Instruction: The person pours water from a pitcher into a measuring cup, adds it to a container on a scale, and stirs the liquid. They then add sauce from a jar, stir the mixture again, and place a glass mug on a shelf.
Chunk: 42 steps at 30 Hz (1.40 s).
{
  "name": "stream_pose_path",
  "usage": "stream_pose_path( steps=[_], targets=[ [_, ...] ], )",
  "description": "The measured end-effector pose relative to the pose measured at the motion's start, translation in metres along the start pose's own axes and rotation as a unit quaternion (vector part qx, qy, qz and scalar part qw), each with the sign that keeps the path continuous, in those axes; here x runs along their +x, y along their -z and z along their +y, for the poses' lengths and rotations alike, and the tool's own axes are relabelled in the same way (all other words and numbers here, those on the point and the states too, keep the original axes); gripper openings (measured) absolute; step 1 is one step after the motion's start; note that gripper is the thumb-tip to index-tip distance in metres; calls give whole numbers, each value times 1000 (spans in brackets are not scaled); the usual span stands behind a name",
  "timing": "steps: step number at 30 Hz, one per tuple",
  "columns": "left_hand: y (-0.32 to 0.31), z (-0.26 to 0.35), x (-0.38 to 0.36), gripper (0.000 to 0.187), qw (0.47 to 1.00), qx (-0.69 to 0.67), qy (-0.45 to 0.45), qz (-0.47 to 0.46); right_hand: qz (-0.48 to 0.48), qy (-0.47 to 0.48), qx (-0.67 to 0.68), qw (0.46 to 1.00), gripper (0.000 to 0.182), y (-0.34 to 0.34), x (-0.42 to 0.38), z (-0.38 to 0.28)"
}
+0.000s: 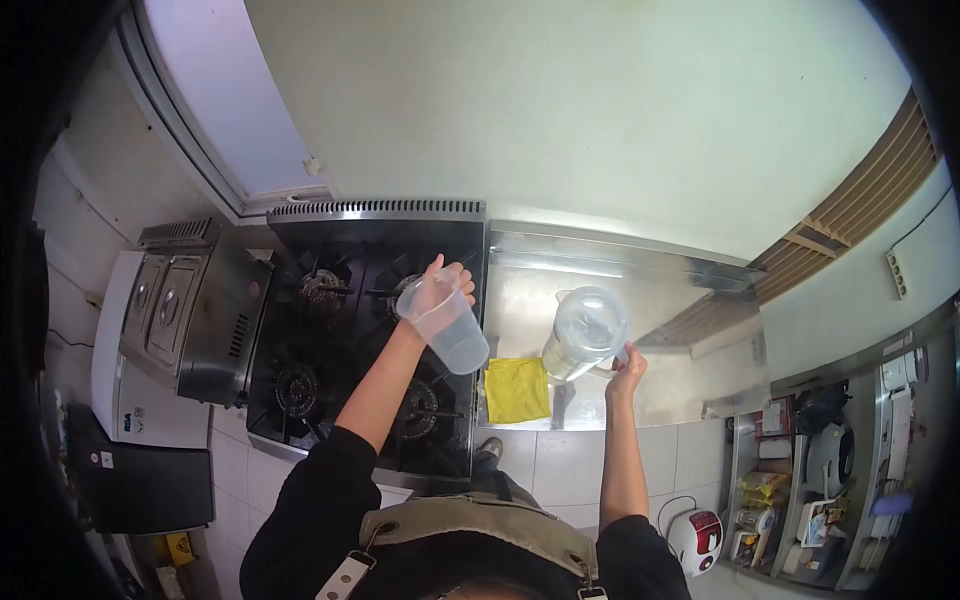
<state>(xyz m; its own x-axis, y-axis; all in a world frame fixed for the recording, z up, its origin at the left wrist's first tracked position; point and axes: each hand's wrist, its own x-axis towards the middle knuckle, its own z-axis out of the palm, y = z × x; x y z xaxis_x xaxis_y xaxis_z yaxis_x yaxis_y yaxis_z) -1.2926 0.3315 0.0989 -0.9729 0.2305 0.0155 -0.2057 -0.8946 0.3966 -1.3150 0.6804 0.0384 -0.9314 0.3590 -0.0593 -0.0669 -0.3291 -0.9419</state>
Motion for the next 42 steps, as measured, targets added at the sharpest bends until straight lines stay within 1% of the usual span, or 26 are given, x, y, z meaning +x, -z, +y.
stream_pose_path(
  steps=[1,2,3,5,6,7,8,9,10,11,13,15,16,17,19,21,22,25,27,29,31,33,34,37,40,42],
  targets=[
    [-2,-1,1,45,991,-66,50,-104,-14,15,-4,1000,29,4,-5,-11],
    [-3,-2,1,45,982,-95,85,-136,-44,29,1,999,29,11,-6,-20],
    [-4,-3,3,45,982,-97,89,-137,-39,30,0,999,29,8,-13,-37],
    [-5,-6,7,45,953,-73,146,-256,-50,29,10,998,28,-8,-30,-83],
    [-8,-6,8,43,957,-21,150,-246,-59,28,16,998,25,-10,-35,-99],
    [-16,-4,5,43,956,-23,157,-247,-69,28,22,997,24,-13,-39,-117],
    [-31,-1,-1,40,978,135,109,-115,-50,27,28,998,22,-28,-49,-139],
    [-49,3,-9,37,956,287,57,22,-31,24,33,999,21,-39,-62,-158],
    [-74,7,-18,30,944,325,29,55,-62,-2,31,998,20,-30,-65,-173],
    [-69,11,-19,30,943,327,30,51,-52,2,19,998,19,-39,-80,-195],
    [-54,21,-23,29,919,391,-40,8,-49,8,35,998,18,-42,-89,-217],
    [-58,21,-40,29,914,400,-67,12,-87,32,44,995,17,-44,-104,-237],
    [-65,20,-49,27,892,440,-93,38,-50,43,41,997,16,-54,-115,-245],
    [-68,18,-57,26,867,479,-119,64,-50,43,39,997,16,-55,-119,-249],
    [-67,7,-68,23,878,453,-127,83,-98,69,49,992,15,-51,-124,-253],
    [-71,-9,-79,19,846,464,-223,138,-95,72,47,992,15,-55,-135,-256],
    [-72,-20,-84,16,822,479,-279,127,-92,85,33,992,16,-57,-138,-255],
    [-104,-39,-108,14,762,562,-309,92,-88,106,-1,990,19,-60,-146,-256],
    [-106,-48,-114,13,770,541,-334,60,-86,110,-21,990,21,-66,-153,-258],
    [-108,-52,-122,12,782,512,-356,9,-13,131,-31,991,24,-80,-163,-264],
    [-107,-50,-131,14,858,429,-282,8,-11,133,-46,990,25,-80,-163,-272],
    [-102,-41,-129,16,912,331,-242,-29,-65,139,-106,982,25,-77,-165,-282],
    [-113,-35,-132,16,948,231,-218,-25,-63,154,-123,978,27,-86,-173,-288],
    [-123,-11,-134,16,975,115,-180,-54,-111,166,-174,964,28,-89,-171,-305],
    [-134,13,-132,19,965,174,-167,-102,-130,185,-204,952,28,-96,-174,-323],
    [-144,21,-130,19,966,174,-163,-101,-138,196,-238,941,30,-102,-178,-338]
  ],
)
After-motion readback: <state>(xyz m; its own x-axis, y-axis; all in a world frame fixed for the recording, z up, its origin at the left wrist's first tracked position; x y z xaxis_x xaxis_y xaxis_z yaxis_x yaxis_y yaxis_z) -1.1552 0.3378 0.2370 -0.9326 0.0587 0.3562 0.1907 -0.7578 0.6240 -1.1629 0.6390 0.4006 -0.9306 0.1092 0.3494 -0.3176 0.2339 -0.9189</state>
